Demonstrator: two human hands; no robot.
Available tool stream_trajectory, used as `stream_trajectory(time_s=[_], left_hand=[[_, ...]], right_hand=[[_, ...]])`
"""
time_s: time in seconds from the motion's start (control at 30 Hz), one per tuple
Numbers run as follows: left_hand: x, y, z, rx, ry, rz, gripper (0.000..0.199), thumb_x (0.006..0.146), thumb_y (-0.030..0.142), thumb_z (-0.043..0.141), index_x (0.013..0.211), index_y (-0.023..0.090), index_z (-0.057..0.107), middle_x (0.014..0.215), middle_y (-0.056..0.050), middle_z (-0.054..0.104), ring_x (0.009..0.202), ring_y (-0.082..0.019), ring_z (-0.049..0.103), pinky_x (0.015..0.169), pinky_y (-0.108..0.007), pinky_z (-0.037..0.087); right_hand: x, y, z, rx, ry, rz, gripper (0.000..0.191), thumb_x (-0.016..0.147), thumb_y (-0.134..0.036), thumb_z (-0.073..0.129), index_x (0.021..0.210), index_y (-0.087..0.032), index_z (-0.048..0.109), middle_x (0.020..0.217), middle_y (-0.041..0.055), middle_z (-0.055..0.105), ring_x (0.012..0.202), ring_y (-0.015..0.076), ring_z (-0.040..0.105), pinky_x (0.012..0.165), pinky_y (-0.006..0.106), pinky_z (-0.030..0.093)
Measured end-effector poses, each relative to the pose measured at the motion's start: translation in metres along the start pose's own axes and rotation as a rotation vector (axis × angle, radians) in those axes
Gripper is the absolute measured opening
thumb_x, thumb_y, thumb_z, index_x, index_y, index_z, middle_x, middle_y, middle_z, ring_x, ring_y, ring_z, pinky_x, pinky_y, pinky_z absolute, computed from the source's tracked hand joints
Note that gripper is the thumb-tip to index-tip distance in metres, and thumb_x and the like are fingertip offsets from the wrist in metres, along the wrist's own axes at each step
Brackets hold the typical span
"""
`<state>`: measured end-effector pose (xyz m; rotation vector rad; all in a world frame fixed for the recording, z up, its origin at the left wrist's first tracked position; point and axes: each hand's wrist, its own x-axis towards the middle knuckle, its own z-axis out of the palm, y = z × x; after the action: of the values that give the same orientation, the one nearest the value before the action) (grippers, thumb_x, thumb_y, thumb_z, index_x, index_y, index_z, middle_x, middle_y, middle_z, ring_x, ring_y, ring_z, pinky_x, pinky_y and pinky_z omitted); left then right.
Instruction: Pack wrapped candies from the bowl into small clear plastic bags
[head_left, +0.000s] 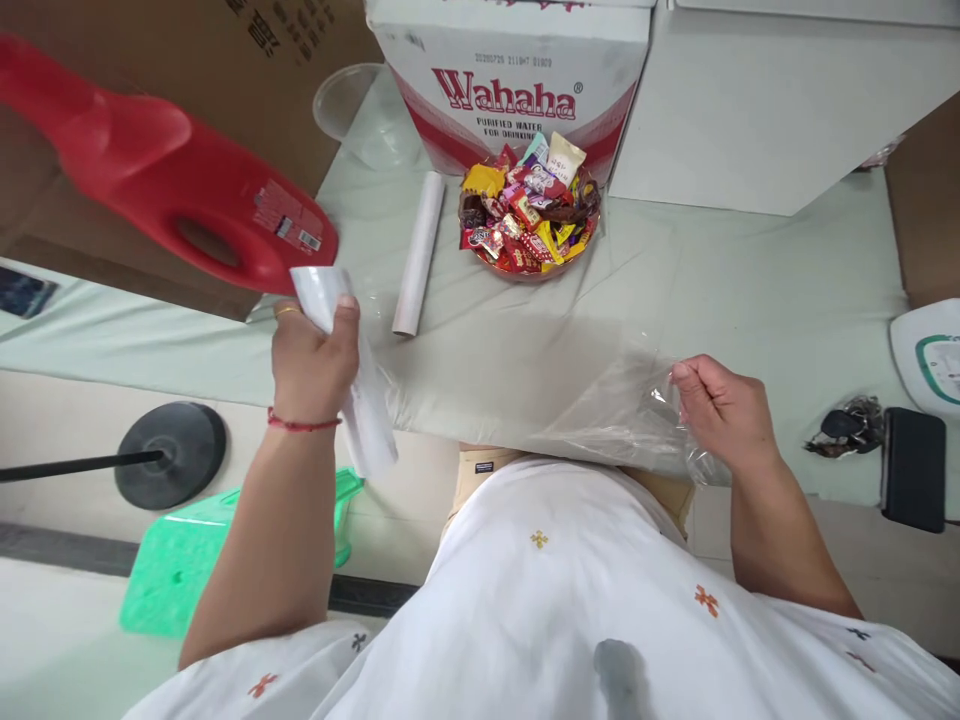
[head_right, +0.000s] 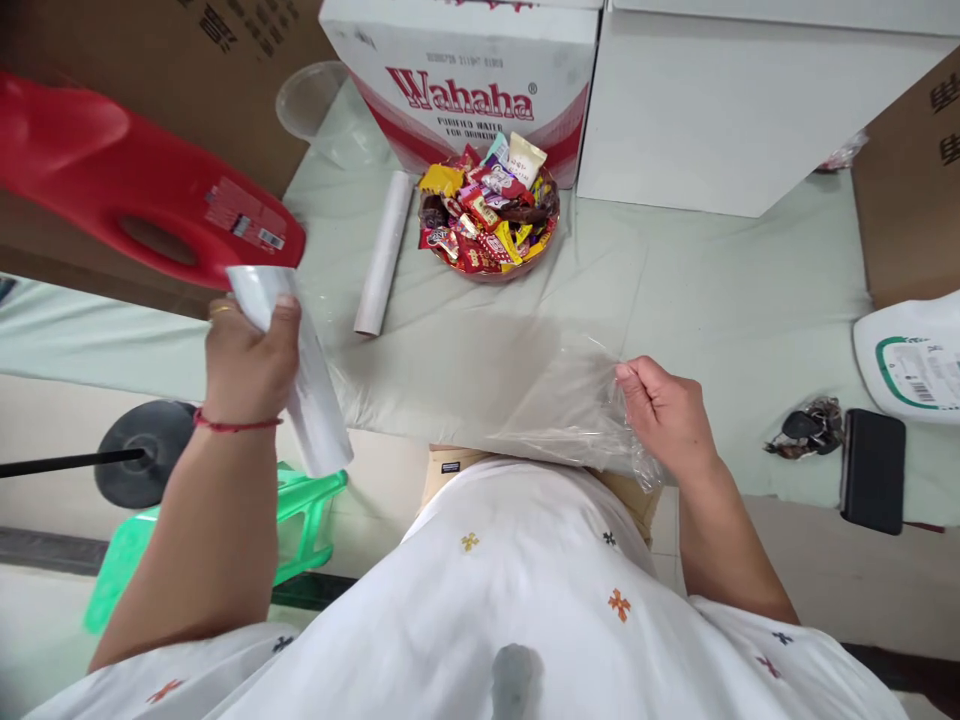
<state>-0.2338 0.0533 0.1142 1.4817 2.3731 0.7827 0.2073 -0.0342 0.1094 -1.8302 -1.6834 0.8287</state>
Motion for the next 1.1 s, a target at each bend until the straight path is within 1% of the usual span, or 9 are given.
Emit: stream_trajectory(time_s=[0.13,0.27,0.43,0.53,0.63,0.8,0.9,0.97,1.1], left_hand=[[0.044,-0.015,0.024,0.054,-0.096,-0.1,0.073,0.073,0.084,0.068,0.081,0.028,0.022,0.088,-0.004,0.061,0.114,-0.037,0.057,0.1,-0.058,0.044],[0.081,-0.012,0.046,0.069,-0.181,-0.02,0.071,0.075,0.074,0.073,0.082,0.027,0.021,0.103,-0.007,0.06,0.123,-0.037,0.052,0.109,-0.064,0.037],[0.088,0.0,0.058,0.064,-0.188,0.038,0.064,0.077,0.069,0.074,0.087,0.024,0.031,0.128,-0.015,0.053,0.138,-0.044,0.036,0.114,-0.072,0.024],[0.058,0.015,0.058,0.0,-0.067,0.238,0.05,0.089,0.061,0.066,0.104,0.019,0.046,0.137,-0.014,0.049,0.143,-0.042,0.03,0.119,-0.069,0.017],[0.007,0.04,0.063,-0.192,-0.037,0.44,0.044,0.09,0.059,0.065,0.108,0.019,0.057,0.13,-0.014,0.055,0.135,-0.035,0.042,0.118,-0.058,0.028],[-0.081,0.092,0.098,-0.848,-0.859,0.325,0.055,0.087,0.073,0.062,0.098,0.019,0.069,0.107,-0.009,0.066,0.104,-0.023,0.062,0.093,-0.037,0.053],[-0.117,0.108,0.125,-1.186,-1.103,0.055,0.063,0.083,0.079,0.062,0.102,0.02,0.069,0.114,-0.01,0.066,0.11,-0.023,0.063,0.086,-0.033,0.055],[-0.137,0.108,0.136,-1.223,-1.034,-0.057,0.061,0.082,0.079,0.062,0.099,0.02,0.068,0.111,-0.009,0.066,0.105,-0.021,0.063,0.079,-0.03,0.055],[-0.167,0.089,0.135,-1.033,-0.624,-0.191,0.056,0.088,0.073,0.062,0.07,0.02,0.055,0.069,0.001,0.052,0.064,-0.012,0.048,0.058,-0.024,0.04]], right_hand=[[-0.006,0.005,0.0,0.013,0.05,0.039,0.04,0.102,-0.058,0.05,0.084,-0.025,0.063,0.053,-0.0035,0.056,0.048,0.0149,0.051,0.054,0.029,0.044],[-0.011,0.007,-0.001,-0.014,0.066,0.057,0.041,0.102,-0.058,0.05,0.086,-0.024,0.066,0.053,-0.0036,0.057,0.049,0.015,0.053,0.055,0.029,0.044],[-0.016,0.008,-0.002,-0.02,0.076,0.045,0.042,0.101,-0.059,0.051,0.085,-0.024,0.067,0.053,-0.0037,0.055,0.05,0.0145,0.052,0.057,0.029,0.045],[-0.014,0.007,-0.002,0.031,0.019,0.058,0.041,0.1,-0.059,0.053,0.088,-0.024,0.069,0.053,-0.0042,0.053,0.05,0.0145,0.052,0.055,0.028,0.044],[-0.008,0.003,-0.003,0.145,-0.117,0.077,0.043,0.099,-0.061,0.055,0.096,-0.022,0.073,0.052,-0.0053,0.049,0.049,0.0137,0.051,0.051,0.027,0.041],[0.001,-0.015,-0.005,0.382,-0.424,0.089,0.054,0.095,-0.067,0.058,0.114,-0.02,0.077,0.049,-0.0061,0.048,0.041,0.0114,0.044,0.043,0.025,0.034],[0.002,-0.032,-0.007,0.505,-0.41,0.118,0.058,0.093,-0.07,0.058,0.115,-0.02,0.076,0.049,-0.0053,0.05,0.036,0.0099,0.037,0.038,0.026,0.027],[0.004,-0.042,-0.008,0.587,-0.27,0.151,0.058,0.093,-0.071,0.056,0.116,-0.021,0.074,0.049,-0.0057,0.048,0.034,0.0091,0.03,0.037,0.026,0.022],[0.016,-0.052,-0.009,0.637,-0.003,0.189,0.062,0.093,-0.076,0.046,0.128,-0.028,0.064,0.052,-0.0069,0.038,0.037,0.0106,0.02,0.039,0.029,0.02]])
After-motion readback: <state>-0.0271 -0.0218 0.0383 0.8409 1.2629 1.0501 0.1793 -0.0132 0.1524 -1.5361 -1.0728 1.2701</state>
